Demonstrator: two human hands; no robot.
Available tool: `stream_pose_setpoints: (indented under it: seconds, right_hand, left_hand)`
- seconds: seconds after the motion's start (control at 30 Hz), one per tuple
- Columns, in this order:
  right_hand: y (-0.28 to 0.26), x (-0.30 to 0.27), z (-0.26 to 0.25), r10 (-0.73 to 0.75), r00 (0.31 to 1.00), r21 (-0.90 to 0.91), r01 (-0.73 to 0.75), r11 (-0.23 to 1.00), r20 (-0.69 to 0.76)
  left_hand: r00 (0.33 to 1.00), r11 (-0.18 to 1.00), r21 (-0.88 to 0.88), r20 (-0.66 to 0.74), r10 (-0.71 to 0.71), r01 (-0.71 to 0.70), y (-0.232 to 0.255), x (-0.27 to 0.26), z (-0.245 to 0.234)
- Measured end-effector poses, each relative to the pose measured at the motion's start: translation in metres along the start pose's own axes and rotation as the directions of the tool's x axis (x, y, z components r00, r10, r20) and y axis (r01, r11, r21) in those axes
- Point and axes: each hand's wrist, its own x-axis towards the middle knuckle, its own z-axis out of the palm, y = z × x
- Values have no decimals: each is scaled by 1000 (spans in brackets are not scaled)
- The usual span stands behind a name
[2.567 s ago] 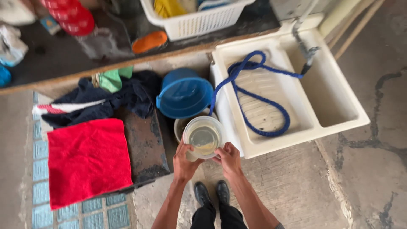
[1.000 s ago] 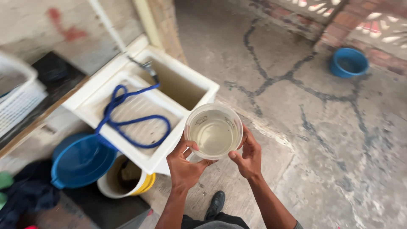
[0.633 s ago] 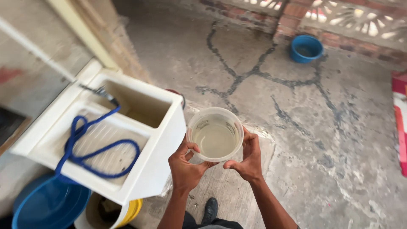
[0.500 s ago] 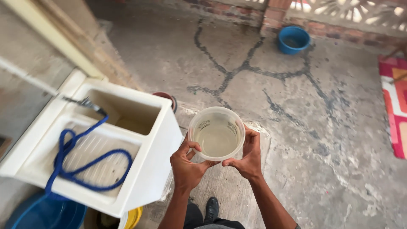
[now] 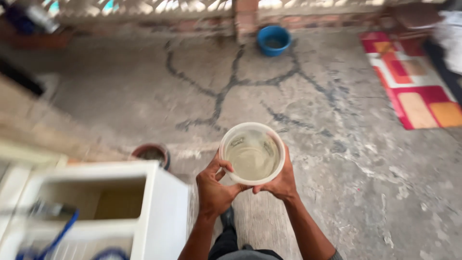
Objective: The person fills a plastic container with water from a utility sink faucet, carries it to a balcony ledge, and pours water by hand onto several potted plants and planter boxes. They return to the sink to refill the container and continue watering more flowers along the railing.
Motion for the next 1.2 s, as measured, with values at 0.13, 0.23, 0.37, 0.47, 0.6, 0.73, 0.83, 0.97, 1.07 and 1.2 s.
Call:
stream_pose_setpoints:
  seconds: [0.13, 0.23, 0.37, 0.47, 0.6, 0.73, 0.83, 0.97, 1.07, 1.2]
  right_hand:
    - [8, 33, -4, -54, 997, -21, 53, 998, -63]
    - [8, 55, -9, -50, 992, -12, 49, 999, -116]
    - [25, 85, -24, -81, 983, -14, 79, 997, -163]
    - [28, 109, -36, -63, 976, 0, 65, 998, -206]
    - [49, 148, -64, -115, 962, -6, 117, 993, -248]
    - [71, 190, -102, -173, 949, 15, 183, 983, -264]
    - [88, 230, -142, -213, 948, -26, 212, 977, -236]
    - [105, 285, -201, -288, 925, -108, 269, 957, -249]
    - [112, 331, -247, -309, 916, -130, 284, 950, -255]
    - [115, 382, -298, -288, 903, -193, 235, 953, -320]
  left_hand:
    - [991, 996, -45, 112, 77, -72, -1, 47, 3]
    - [976, 995, -83, 205, 67, -51, 0, 80, 7]
    - [956, 995, -68, 278, 91, -74, -5, 124, 18]
    - [940, 996, -59, 331, 86, -71, -2, 160, 31]
    - [918, 990, -130, 382, 109, -64, -17, 210, 57]
    - [892, 996, -89, 447, 63, -26, -21, 262, 94]
    - [885, 992, -119, 458, 83, -31, -34, 308, 130]
    - [878, 996, -73, 471, 84, -57, -37, 369, 187]
    - [877, 993, -70, 466, 113, -91, -33, 418, 232]
    - [865, 994, -72, 491, 104, -79, -24, 473, 287]
